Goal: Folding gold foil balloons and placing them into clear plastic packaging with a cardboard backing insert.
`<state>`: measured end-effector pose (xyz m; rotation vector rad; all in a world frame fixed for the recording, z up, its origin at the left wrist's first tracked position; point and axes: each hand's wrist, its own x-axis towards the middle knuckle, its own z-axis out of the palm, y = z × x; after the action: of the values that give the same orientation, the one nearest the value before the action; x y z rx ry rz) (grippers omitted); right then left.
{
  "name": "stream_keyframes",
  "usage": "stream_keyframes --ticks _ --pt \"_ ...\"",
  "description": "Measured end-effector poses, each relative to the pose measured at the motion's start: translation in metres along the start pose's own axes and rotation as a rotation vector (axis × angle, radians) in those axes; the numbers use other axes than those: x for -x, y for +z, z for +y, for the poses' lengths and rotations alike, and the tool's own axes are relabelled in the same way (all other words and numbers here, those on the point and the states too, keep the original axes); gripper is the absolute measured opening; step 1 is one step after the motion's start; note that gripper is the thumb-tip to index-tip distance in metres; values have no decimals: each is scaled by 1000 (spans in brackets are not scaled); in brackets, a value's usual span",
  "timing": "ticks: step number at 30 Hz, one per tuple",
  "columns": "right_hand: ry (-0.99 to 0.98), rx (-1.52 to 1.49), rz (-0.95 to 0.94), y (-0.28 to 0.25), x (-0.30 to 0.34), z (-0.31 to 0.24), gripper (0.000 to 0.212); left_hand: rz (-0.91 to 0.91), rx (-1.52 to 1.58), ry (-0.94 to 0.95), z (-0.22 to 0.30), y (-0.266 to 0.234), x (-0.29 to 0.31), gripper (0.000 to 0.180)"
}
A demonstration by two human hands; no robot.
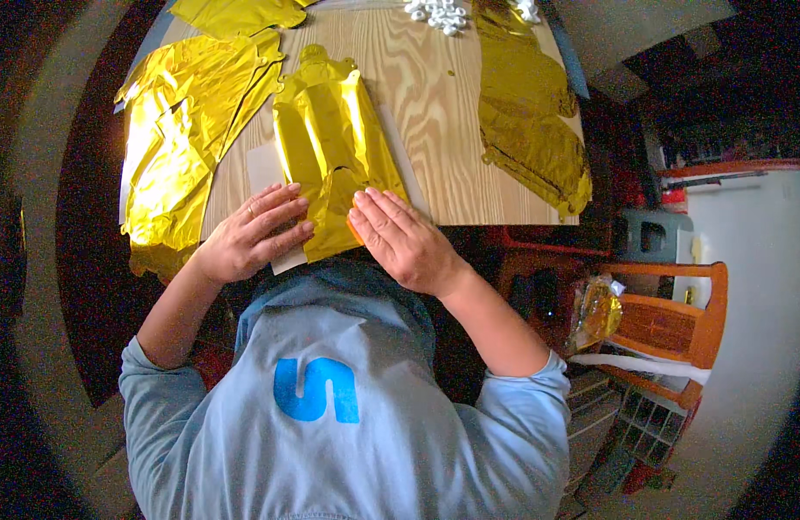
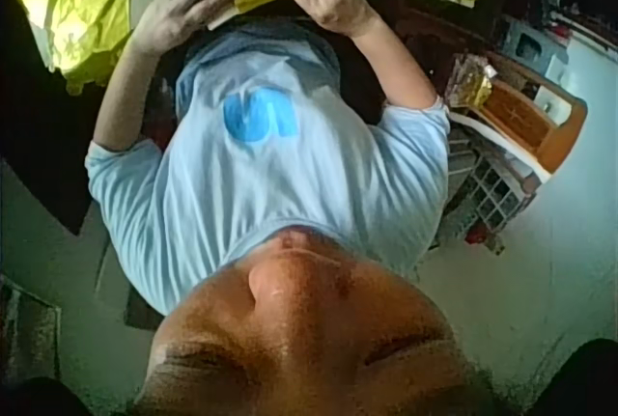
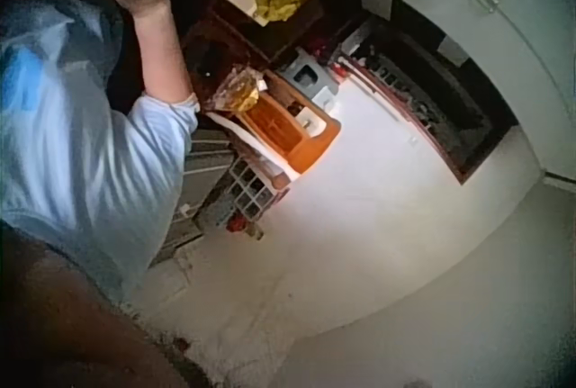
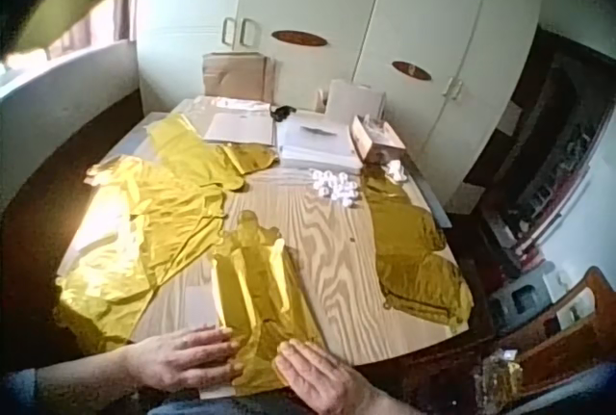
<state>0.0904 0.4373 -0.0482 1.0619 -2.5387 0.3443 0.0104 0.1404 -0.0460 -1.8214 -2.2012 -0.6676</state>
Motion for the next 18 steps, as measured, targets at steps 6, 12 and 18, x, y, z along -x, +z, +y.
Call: stream_keyframes --ticks 6,12,18 --pt "12 116 94 8 3 -2 36 43 32 3 1 -1 -2 44" --pt "28 229 177 3 -5 1 30 36 -17 -52 -2 -3 -13 45" --pt "106 325 158 1 -10 3 29 152 -199 -120 22 -9 -42 45"
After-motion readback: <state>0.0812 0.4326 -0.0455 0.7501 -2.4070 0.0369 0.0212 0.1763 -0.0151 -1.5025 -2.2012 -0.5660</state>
